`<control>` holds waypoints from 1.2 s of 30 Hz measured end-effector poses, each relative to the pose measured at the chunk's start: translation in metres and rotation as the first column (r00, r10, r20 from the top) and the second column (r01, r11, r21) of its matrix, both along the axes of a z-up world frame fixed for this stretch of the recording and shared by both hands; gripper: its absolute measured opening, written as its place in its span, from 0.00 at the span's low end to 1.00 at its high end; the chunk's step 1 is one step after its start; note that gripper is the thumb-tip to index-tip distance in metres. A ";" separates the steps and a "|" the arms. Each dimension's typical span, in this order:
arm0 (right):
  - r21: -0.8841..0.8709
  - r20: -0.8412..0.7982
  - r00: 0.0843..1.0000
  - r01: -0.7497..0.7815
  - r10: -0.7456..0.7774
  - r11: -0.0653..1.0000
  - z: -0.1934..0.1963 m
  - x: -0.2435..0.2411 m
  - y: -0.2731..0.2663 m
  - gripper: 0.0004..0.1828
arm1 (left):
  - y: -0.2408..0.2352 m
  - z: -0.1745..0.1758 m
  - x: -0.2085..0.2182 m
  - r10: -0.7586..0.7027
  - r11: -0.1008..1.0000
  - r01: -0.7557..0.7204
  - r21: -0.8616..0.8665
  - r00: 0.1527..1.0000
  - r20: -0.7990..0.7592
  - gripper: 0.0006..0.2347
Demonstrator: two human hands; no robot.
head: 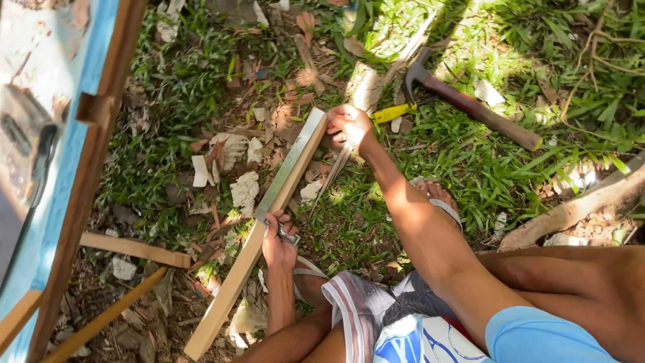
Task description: Measuring and marking wooden planks using a square and pencil for boat construction
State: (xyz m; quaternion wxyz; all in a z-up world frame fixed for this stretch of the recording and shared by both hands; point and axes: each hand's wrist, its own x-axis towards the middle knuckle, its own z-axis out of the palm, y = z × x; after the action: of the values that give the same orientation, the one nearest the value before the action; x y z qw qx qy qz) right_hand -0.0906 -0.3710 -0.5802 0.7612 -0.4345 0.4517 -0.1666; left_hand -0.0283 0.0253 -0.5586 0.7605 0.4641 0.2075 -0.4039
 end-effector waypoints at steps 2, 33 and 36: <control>-0.043 -0.006 0.999 0.037 -0.037 0.998 0.009 -0.003 0.002 0.22 | -0.008 0.002 0.003 -0.017 1.000 0.017 0.006 1.000 -0.002 0.18; -0.674 -0.260 0.965 -0.165 -0.022 0.720 0.026 0.002 0.013 0.09 | -0.014 -0.003 -0.026 0.080 0.991 -0.070 0.113 0.993 -0.083 0.21; -0.703 -0.286 0.958 -0.209 -0.002 0.680 0.005 -0.002 -0.006 0.10 | -0.029 0.003 -0.030 0.108 0.986 -0.094 0.140 0.989 -0.103 0.21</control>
State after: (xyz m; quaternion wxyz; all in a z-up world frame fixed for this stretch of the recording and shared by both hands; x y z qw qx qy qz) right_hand -0.0922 -0.3766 -0.5749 0.4680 -0.7431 0.4201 -0.2287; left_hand -0.0581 -0.0033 -0.5555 0.7344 0.4802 0.2992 -0.3749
